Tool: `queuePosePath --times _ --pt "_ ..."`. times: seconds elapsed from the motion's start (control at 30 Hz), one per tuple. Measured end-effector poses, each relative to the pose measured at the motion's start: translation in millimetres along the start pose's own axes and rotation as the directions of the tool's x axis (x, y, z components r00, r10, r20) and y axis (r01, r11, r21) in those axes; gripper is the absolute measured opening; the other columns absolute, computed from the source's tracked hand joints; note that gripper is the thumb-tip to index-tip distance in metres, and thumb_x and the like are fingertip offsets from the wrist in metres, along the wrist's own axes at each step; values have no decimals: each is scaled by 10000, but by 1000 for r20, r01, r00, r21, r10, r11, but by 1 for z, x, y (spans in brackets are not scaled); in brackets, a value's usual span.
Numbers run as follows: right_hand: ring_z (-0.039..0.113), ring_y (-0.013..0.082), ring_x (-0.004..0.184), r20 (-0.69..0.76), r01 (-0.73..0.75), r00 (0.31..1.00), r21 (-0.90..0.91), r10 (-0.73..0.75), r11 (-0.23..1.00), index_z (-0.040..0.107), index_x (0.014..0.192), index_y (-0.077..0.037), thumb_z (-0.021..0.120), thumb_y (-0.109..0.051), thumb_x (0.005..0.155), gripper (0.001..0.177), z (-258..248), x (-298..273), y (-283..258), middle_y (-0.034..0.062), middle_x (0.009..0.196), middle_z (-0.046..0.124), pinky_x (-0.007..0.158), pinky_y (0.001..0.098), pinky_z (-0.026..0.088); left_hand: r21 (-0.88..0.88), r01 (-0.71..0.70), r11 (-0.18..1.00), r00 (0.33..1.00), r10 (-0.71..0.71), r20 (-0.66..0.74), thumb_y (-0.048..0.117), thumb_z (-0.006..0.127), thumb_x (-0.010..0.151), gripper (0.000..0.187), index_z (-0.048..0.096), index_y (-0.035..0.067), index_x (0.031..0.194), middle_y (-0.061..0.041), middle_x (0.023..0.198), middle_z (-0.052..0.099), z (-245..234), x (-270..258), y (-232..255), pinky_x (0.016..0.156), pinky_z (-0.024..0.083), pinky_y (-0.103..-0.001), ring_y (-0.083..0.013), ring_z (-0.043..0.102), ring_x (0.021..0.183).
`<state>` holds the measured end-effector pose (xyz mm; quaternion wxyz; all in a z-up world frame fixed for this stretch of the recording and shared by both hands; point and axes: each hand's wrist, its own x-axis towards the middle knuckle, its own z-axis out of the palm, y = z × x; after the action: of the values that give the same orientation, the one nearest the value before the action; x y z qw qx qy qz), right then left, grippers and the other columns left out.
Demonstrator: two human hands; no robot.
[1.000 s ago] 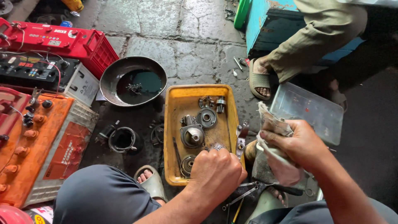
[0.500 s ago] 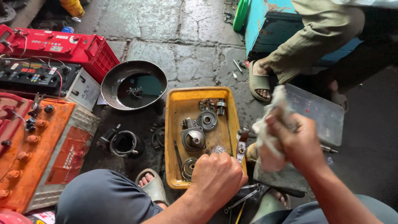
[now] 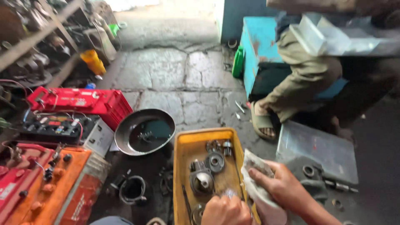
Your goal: Cleaning and inspecting small mechanical components with a cloth and a screwdriver.
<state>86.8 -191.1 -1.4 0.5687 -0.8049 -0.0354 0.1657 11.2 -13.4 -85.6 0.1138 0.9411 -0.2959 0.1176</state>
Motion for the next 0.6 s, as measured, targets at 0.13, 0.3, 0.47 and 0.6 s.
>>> queuePosePath --times 0.13,0.3,0.47,0.6 --pt "587 72 623 6 -46 999 22 46 999 789 928 -31 689 -310 906 297 -6 1 -1 15 685 735 556 281 477 149 -132 980 980 152 -132 250 711 735 192 607 133 625 -50 563 534 37 -3 -17 404 434 -371 -196 614 501" --pt "580 140 623 -88 -306 932 326 351 894 731 915 17 677 -341 951 363 -1 -8 -21 80 711 700 554 318 451 214 -111 971 868 199 -455 246 695 666 214 502 186 594 13 553 425 23 -3 -11 389 371 -314 -142 537 447" --pt "624 135 637 13 -287 954 338 300 896 746 948 27 675 -358 918 393 -8 -2 12 80 737 729 560 308 494 162 -176 971 923 220 -317 261 703 672 220 522 171 583 -1 548 450 28 -7 -20 374 372 -302 -141 560 450" --pt "678 111 685 18 -228 972 299 234 927 734 985 -2 723 -303 861 326 -9 -9 11 56 792 771 612 281 539 182 -165 969 940 211 -268 281 689 605 225 504 182 525 11 499 467 30 -9 -21 349 374 -299 -132 574 420"
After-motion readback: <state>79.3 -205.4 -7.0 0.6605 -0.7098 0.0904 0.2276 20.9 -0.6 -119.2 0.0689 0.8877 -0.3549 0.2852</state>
